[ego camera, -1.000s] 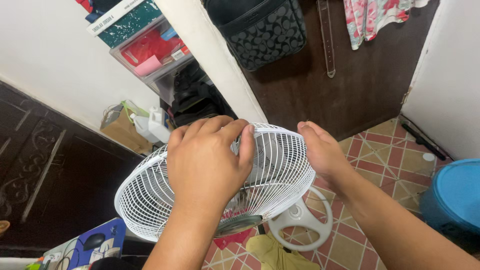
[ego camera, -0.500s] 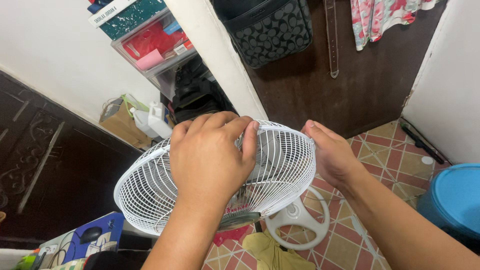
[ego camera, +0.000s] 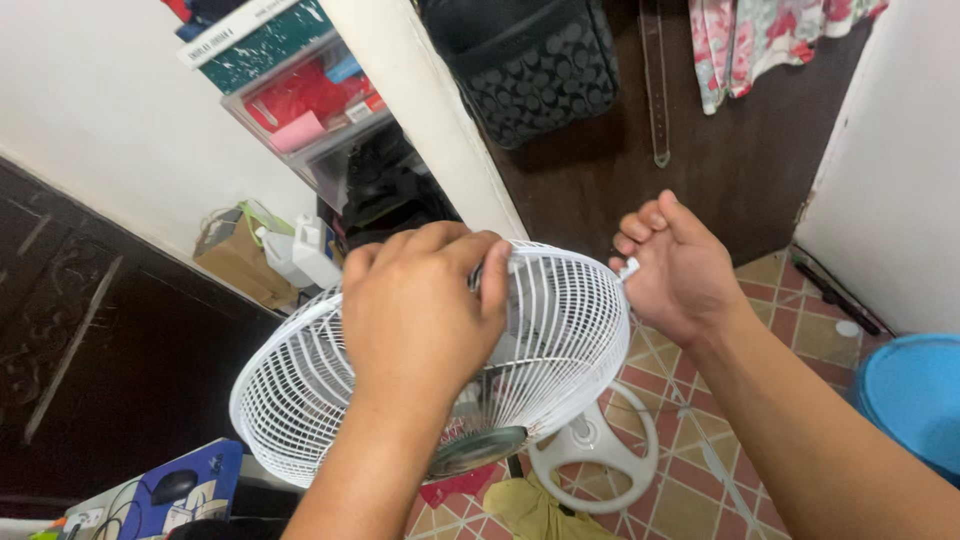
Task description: The person disassembles a white pedestal fan by removing the front grille, unscrewing the central hub nut, and detaching the fan blades. They then remove the rear grille and place the components on the floor.
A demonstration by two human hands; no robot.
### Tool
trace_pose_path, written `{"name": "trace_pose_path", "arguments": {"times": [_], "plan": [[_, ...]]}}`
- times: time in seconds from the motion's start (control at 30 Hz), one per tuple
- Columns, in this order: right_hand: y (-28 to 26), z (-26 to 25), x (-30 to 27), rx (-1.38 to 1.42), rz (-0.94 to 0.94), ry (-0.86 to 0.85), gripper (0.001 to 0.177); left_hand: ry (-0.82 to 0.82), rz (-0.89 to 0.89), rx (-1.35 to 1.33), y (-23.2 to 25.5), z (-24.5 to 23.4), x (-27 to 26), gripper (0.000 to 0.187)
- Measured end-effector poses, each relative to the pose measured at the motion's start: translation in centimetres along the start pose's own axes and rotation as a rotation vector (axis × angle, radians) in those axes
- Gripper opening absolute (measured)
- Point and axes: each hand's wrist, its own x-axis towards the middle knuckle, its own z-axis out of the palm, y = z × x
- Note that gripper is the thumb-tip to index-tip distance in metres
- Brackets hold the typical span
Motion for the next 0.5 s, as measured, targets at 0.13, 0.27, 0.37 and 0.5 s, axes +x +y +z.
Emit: {"name": "trace_pose_path", "arguments": {"times": [0.13, 0.27, 0.37, 0.5], "plan": [[0.4, -0.1, -0.7, -0.021, 0.02, 0.053, 0.034, 0.119, 0.014, -0.242, -0.1, -0.6, -0.2, 0.014], [0.3, -0.2, -0.9, -0.03, -0.013, 0.075, 0.035, 0.231, -0.041, -0.431, -2.4, -2.4, -1.7, 0.009], [0.1, -0.5, -0.9, -0.057, -0.032, 0.129, 0.034, 0.302, -0.128, -0.341, -6.2, -3.6, -4.1, 0.009], [-0.6, -0.1, -1.7, -0.28, -0.119, 0.156, 0.033, 0.299, -0.368, -0.252, -12.9, -4.0, -10.0, 0.022]]}}
